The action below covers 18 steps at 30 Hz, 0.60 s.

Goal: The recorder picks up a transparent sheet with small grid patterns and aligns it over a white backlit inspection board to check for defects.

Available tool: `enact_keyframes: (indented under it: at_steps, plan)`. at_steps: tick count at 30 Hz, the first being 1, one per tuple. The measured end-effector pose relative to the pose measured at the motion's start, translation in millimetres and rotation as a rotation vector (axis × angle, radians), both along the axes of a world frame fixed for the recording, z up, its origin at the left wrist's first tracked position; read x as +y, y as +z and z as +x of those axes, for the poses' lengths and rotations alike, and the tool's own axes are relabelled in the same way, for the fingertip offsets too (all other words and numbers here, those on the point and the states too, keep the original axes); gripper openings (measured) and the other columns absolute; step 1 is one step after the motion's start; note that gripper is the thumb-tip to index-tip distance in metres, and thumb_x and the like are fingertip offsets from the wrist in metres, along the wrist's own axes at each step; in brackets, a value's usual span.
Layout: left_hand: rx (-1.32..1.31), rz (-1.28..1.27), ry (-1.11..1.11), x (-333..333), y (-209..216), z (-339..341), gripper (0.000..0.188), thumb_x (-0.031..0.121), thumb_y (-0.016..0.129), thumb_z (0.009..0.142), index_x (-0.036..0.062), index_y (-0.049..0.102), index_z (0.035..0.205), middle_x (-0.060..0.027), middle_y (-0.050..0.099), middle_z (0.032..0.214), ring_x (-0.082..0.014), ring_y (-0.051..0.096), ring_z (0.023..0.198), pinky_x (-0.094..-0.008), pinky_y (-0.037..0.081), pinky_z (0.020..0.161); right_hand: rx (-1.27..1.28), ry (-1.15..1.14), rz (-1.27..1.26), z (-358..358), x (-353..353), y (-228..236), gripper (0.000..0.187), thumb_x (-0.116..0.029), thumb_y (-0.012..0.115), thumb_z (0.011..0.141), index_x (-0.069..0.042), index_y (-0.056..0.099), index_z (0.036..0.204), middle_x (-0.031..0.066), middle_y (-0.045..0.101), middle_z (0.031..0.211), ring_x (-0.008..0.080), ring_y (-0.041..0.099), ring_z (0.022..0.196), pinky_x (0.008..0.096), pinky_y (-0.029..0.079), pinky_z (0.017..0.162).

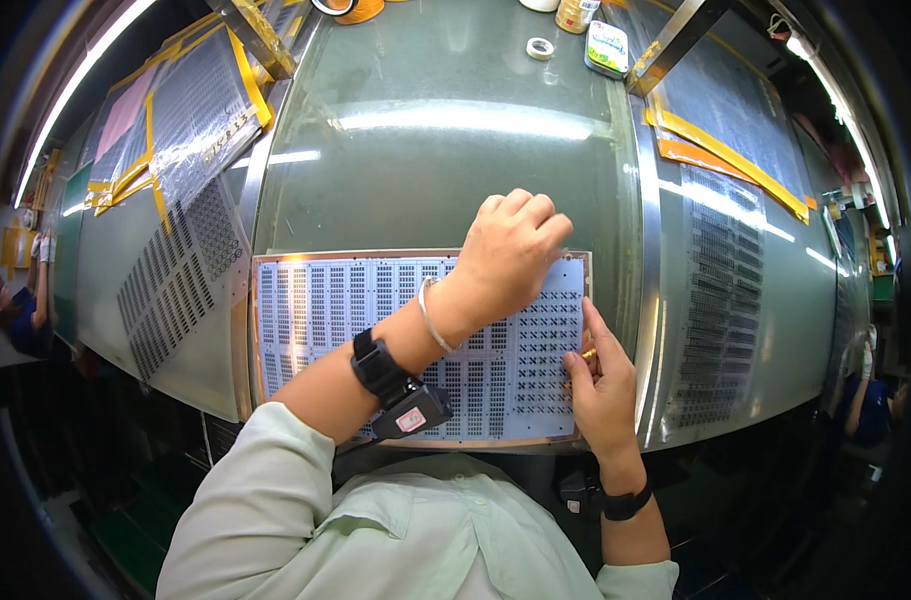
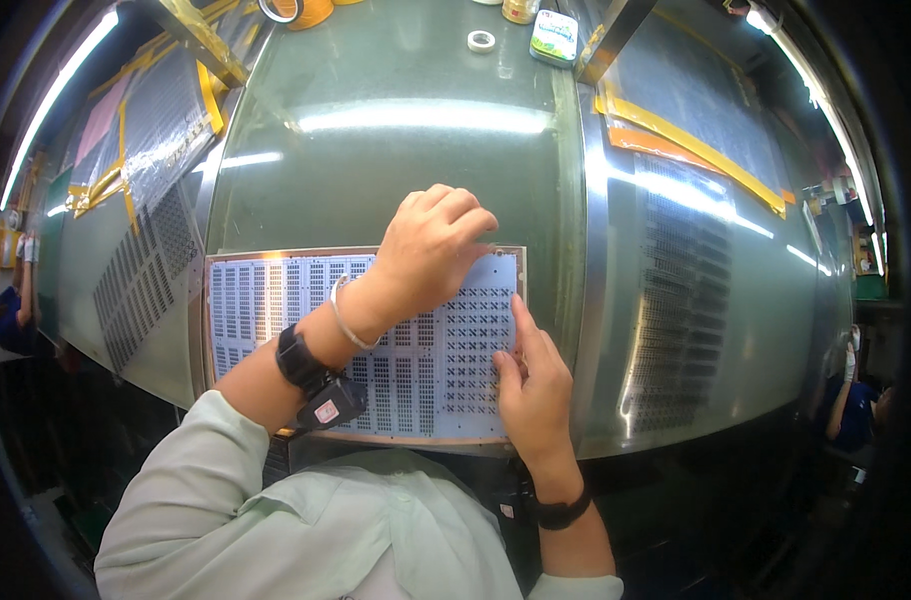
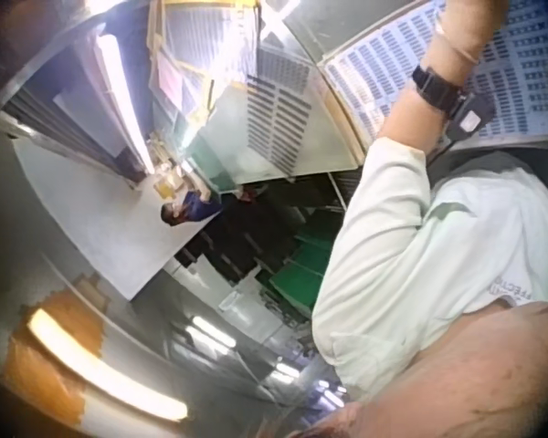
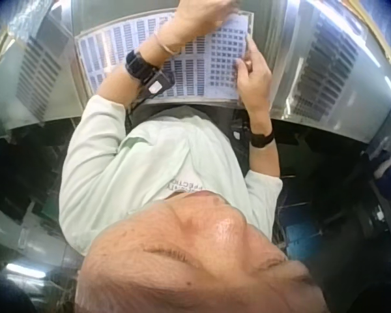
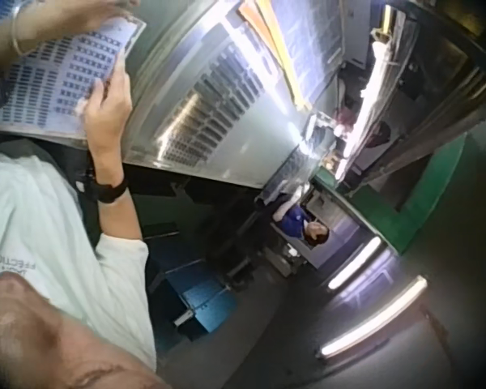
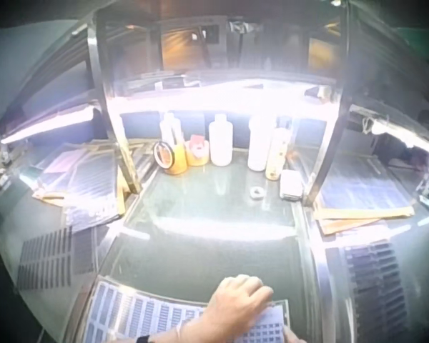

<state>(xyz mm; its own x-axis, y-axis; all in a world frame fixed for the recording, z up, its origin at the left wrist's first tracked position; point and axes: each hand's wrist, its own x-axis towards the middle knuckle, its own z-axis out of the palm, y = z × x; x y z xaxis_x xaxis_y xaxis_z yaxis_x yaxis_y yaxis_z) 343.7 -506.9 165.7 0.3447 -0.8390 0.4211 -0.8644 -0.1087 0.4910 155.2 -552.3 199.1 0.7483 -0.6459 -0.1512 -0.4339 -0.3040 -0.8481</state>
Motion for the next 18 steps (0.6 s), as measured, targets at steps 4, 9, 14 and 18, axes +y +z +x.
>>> enact_keyframes:
  at_steps: [4,9,14,18]
  plan:
    - [-0.152,0.066,-0.056,18,5,-12,0.039,0.02,0.072,0.069,0.0111,0.062,0.105,-0.0077,0.054,0.117,-0.0254,0.047,0.113,-0.0394,0.038,0.087,-0.019,-0.029,0.01,1,1,0,0.051,0.009,0.055,0.078,-0.004,0.049,0.128,0.0093,0.051,0.079,0.0144,0.052,0.063,0.0275,0.045,0.059]
    - [-0.199,0.146,-0.066,29,-2,-22,0.044,0.03,0.068,0.074,0.0134,0.06,0.114,-0.0096,0.044,0.135,-0.0269,0.037,0.127,-0.0446,0.034,0.095,0.013,-0.028,0.011,-2,1,2,0.05,0.009,0.054,0.079,-0.004,0.051,0.127,0.0084,0.051,0.078,0.0143,0.051,0.061,0.0271,0.045,0.057]
    - [-0.3,0.188,-0.054,26,1,-24,0.042,0.03,0.064,0.079,0.0122,0.059,0.117,-0.0097,0.044,0.135,-0.026,0.033,0.13,-0.0456,0.029,0.099,-0.017,-0.016,0.006,-2,0,0,0.047,0.008,0.054,0.079,-0.004,0.052,0.125,0.0081,0.05,0.078,0.0139,0.051,0.06,0.0263,0.044,0.057]
    - [-0.44,0.207,-0.086,24,0,-24,0.039,0.021,0.06,0.079,0.005,0.06,0.114,-0.0125,0.047,0.131,-0.0246,0.034,0.13,-0.0458,0.026,0.101,-0.034,-0.014,0.017,-3,0,-4,0.046,0.008,0.054,0.079,-0.004,0.052,0.124,0.0082,0.05,0.079,0.0135,0.05,0.06,0.0256,0.044,0.056]
